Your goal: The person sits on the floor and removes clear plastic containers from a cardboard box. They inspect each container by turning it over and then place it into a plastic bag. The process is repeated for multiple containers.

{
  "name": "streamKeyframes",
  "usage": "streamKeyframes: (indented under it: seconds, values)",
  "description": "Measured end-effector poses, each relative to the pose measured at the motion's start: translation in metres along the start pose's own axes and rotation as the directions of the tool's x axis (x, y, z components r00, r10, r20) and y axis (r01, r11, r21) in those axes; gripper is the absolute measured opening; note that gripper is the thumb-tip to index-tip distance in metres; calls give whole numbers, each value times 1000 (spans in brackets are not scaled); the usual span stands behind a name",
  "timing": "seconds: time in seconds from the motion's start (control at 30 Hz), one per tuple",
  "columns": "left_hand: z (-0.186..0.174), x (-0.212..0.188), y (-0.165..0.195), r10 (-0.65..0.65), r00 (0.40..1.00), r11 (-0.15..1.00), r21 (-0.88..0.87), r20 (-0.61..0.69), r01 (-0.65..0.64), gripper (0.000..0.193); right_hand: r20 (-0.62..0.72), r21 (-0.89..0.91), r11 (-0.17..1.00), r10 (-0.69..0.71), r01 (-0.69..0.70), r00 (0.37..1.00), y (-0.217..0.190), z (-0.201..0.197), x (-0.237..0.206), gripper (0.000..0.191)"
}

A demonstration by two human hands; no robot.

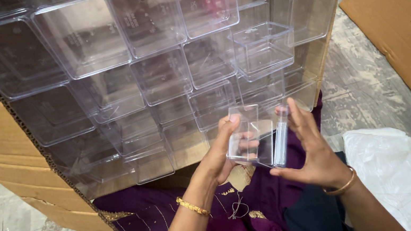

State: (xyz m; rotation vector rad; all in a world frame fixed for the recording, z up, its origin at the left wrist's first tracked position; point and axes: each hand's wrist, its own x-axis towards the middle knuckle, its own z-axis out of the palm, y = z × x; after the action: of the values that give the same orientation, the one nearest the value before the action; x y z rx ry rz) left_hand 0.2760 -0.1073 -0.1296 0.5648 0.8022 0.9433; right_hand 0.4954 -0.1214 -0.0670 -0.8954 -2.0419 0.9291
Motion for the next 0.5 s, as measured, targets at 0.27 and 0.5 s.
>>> streamKeyframes:
  seconds: [0.27,0.5]
  values:
    - [4,9,-8,5,999,1000,29,33,-6,73,16,-145,988,-54,55,998,3,-3,6,136]
    - [6,7,-8,51,998,998,27,25,-52,71,33,-220,976,6,1,999,7,-1,3,136]
